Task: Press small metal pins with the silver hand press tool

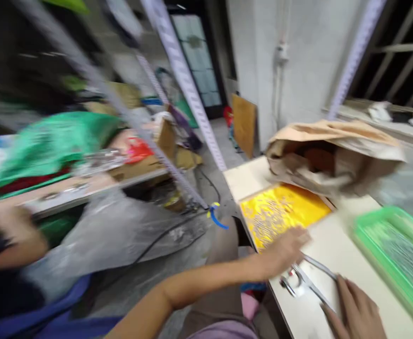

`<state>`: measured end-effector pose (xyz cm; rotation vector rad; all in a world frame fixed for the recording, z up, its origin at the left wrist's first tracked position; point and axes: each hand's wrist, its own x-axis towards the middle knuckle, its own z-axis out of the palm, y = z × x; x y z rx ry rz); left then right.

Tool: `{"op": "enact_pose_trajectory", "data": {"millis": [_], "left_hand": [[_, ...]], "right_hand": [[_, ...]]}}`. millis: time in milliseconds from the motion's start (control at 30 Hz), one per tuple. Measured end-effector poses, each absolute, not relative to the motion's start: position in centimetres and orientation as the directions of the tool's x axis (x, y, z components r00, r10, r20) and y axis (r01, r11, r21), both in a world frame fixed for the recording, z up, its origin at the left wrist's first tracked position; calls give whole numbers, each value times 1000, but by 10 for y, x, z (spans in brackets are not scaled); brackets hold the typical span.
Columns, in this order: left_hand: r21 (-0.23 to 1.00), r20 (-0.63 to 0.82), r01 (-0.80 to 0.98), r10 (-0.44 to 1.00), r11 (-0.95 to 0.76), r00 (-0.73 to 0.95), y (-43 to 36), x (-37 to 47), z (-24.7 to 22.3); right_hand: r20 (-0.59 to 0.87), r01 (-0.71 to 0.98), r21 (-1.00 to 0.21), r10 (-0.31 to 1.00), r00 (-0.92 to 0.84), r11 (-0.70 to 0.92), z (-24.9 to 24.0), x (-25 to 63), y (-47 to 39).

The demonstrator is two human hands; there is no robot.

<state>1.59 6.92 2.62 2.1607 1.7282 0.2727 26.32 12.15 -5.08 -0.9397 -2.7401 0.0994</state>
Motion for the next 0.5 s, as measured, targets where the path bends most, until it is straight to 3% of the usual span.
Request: {"op": "enact_pose_trajectory", "data": {"millis": [167,233,333,500], "left_hand": [[435,210,898,977,-61,-35,97,-63,0],[410,224,911,973,-46,-52,99,-81,-1],[335,169,938,985,-92,36,101,-84,2],[120,38,935,943,-333,330,123,-63,0]], "right_hand": [[268,698,-137,705,-657,703,-36,268,98],[301,703,-129,703,-644,699,-34,262,99],[316,707,-118,701,-639,698,-34,259,98],[279,718,-121,717,-638,686,-35,261,97]]}}
